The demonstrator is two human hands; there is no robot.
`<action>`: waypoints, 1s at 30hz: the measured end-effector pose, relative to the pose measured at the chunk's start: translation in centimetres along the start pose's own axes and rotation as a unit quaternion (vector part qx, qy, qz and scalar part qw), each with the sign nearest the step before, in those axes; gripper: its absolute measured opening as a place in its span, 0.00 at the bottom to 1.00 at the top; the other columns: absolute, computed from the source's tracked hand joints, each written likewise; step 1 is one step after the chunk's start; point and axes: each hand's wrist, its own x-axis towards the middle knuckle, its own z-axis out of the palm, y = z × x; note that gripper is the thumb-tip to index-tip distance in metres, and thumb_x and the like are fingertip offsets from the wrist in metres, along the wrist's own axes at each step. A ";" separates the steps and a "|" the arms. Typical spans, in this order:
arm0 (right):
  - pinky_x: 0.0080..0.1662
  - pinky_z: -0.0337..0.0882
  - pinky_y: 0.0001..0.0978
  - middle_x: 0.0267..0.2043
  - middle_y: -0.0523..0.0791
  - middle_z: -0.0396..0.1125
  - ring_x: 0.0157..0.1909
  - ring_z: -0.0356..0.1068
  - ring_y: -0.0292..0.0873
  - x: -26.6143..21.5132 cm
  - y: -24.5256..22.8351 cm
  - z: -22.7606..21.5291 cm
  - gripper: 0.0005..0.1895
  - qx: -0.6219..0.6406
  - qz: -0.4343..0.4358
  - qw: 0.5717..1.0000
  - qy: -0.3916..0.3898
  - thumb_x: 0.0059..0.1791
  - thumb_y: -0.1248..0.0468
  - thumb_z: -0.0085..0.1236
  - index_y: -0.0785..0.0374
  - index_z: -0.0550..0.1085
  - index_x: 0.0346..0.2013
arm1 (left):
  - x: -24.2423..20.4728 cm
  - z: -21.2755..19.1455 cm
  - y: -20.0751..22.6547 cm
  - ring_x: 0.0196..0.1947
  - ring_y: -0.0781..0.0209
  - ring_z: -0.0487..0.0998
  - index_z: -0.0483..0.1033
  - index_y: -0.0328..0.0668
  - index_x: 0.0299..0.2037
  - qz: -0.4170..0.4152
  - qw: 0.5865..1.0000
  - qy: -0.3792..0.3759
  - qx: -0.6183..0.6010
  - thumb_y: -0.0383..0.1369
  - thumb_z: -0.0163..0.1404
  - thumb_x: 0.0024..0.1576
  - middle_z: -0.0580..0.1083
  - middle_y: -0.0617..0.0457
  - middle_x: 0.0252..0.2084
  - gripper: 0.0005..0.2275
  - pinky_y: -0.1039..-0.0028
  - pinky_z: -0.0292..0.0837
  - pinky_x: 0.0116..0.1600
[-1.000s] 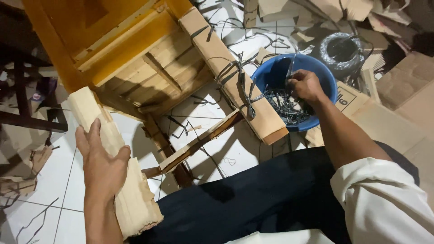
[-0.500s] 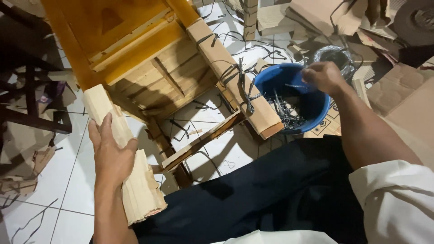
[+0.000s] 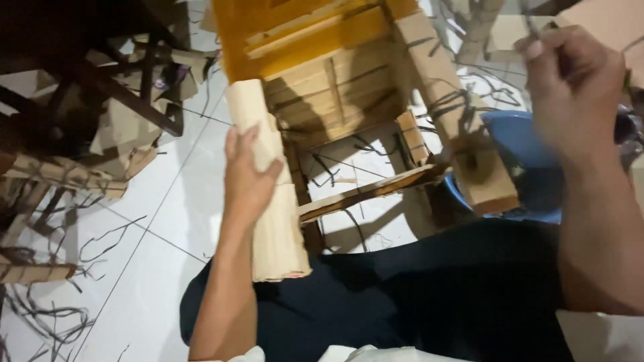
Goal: Wrapping wooden chair legs with protective cardboard and securing them with wire ties.
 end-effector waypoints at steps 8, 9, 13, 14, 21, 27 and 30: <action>0.23 0.72 0.29 0.35 0.45 0.73 0.24 0.73 0.40 0.5 -12.9 6.5 0.06 -0.151 -0.019 0.967 -0.204 0.59 0.70 0.57 0.60 0.75 0.51 | 0.8 -1.5 -1.7 0.77 0.57 0.53 0.54 0.45 0.73 -0.028 0.990 -0.040 -0.131 0.28 0.49 0.57 0.53 0.48 0.78 0.31 0.71 0.52 0.74; 0.23 0.72 0.29 0.35 0.45 0.73 0.24 0.73 0.40 0.0 -13.3 7.7 0.06 -0.148 -0.023 0.967 -0.206 0.59 0.70 0.57 0.60 0.75 0.51 | 0.5 -1.6 -1.4 0.77 0.57 0.53 0.54 0.45 0.73 -0.031 0.990 -0.036 -0.131 0.28 0.49 0.57 0.53 0.48 0.78 0.31 0.71 0.52 0.74; 0.19 0.62 0.24 0.29 0.45 0.70 0.20 0.63 0.34 -1.0 -16.1 11.4 0.09 0.111 -0.064 0.963 -0.236 0.57 0.65 0.50 0.68 0.76 0.42 | -0.3 -1.7 -1.2 0.62 0.60 0.75 0.60 0.50 0.69 -0.138 0.962 0.010 -0.237 0.36 0.55 0.52 0.66 0.50 0.70 0.32 0.72 0.72 0.61; 0.21 0.58 0.25 0.28 0.43 0.69 0.22 0.61 0.33 -1.0 -17.2 11.8 0.10 0.154 -0.020 0.953 -0.261 0.56 0.61 0.51 0.65 0.77 0.40 | -0.5 -1.8 -1.4 0.64 0.57 0.73 0.63 0.52 0.67 -0.143 0.958 0.010 -0.249 0.39 0.57 0.50 0.63 0.49 0.72 0.32 0.68 0.74 0.60; 0.31 0.61 0.26 0.27 0.40 0.63 0.28 0.59 0.33 -3.2 -17.4 15.9 0.13 0.456 0.120 0.815 -0.337 0.57 0.60 0.51 0.65 0.79 0.44 | -3.9 -2.9 -4.3 0.49 0.61 0.73 0.78 0.41 0.44 -0.133 0.896 0.117 -0.407 0.48 0.45 0.60 0.77 0.54 0.48 0.18 0.69 0.70 0.50; 0.27 0.61 0.30 0.17 0.45 0.65 0.21 0.58 0.37 -3.3 -18.6 18.2 0.12 0.398 0.152 0.806 -0.412 0.55 0.65 0.50 0.69 0.79 0.36 | -7.1 -3.8 -6.1 0.37 0.65 0.71 0.78 0.42 0.58 -0.054 0.922 0.067 -0.378 0.60 0.21 0.63 0.79 0.47 0.50 0.38 0.77 0.65 0.46; 0.27 0.60 0.30 0.17 0.45 0.64 0.21 0.56 0.36 -2.9 -19.3 18.3 0.14 0.379 0.160 0.793 -0.449 0.56 0.63 0.48 0.68 0.80 0.39 | -7.7 -4.0 -6.3 0.29 0.66 0.71 0.65 0.32 0.67 -0.024 0.905 0.033 -0.423 0.38 0.38 0.65 0.77 0.37 0.52 0.23 0.79 0.67 0.35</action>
